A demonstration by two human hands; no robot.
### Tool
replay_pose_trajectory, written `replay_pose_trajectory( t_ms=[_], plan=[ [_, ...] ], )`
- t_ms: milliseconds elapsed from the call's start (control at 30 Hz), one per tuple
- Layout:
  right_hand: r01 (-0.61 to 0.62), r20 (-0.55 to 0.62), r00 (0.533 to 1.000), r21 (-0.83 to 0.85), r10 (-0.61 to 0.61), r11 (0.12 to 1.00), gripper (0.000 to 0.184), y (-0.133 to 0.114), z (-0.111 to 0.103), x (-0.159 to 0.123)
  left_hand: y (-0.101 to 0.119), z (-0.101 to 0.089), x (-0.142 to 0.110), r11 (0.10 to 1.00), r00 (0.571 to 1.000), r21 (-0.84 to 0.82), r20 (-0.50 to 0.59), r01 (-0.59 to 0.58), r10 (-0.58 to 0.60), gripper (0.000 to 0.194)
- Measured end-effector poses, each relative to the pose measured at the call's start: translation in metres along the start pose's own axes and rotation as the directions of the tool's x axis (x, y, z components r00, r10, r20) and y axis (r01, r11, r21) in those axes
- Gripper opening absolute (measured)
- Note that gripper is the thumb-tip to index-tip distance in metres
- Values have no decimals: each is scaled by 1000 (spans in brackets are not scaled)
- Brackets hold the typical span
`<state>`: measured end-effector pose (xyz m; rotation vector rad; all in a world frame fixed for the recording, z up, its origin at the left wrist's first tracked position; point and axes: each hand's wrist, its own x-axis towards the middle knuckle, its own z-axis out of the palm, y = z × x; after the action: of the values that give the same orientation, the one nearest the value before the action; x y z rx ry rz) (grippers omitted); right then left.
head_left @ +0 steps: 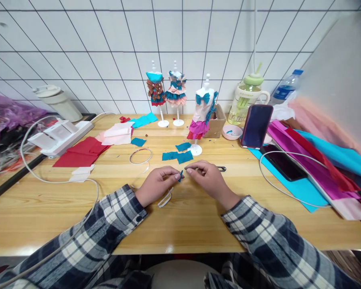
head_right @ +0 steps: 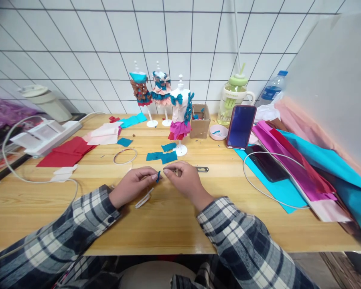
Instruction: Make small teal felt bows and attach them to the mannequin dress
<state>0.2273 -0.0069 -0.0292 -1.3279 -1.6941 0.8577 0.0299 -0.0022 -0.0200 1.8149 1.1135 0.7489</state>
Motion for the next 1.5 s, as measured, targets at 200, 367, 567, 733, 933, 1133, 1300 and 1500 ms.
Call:
replay_pose_trajectory(
  t_ms=[200, 367, 567, 733, 933, 1133, 1300, 1500],
  plan=[
    [-93, 55, 995, 103, 88, 990, 17, -1, 8, -3, -1, 2, 0, 993, 998, 100, 25, -64, 62, 26],
    [-140, 70, 989, 142, 131, 980, 16, 1, 9, -1, -2, 2, -1, 986, 996, 156, -58, -58, 68, 23],
    [14, -13, 1000, 9, -14, 1000, 10, 2, 10, -2, -1, 0, -1, 971, 994, 219, -13, -100, 106, 29],
    [219, -18, 975, -114, -222, 969, 10, -3, 13, -8, -2, 1, 0, 931, 980, 332, -70, -153, 186, 16],
    [111, -28, 993, -25, -112, 994, 4, -2, 15, -6, -3, 2, 0, 941, 979, 294, -62, -168, 194, 15],
    [81, 48, 996, 4, -81, 997, 4, -1, 16, -5, -2, 1, -1, 951, 987, 265, 10, -158, 161, 17],
    [134, 44, 990, -35, -132, 990, 5, 0, 15, -6, 3, 0, -1, 972, 991, 215, -66, -99, 115, 24],
    [90, -4, 996, -13, -90, 996, 7, -2, 15, -7, 5, -2, 1, 990, 985, 136, -162, -38, 60, 19]
  ],
)
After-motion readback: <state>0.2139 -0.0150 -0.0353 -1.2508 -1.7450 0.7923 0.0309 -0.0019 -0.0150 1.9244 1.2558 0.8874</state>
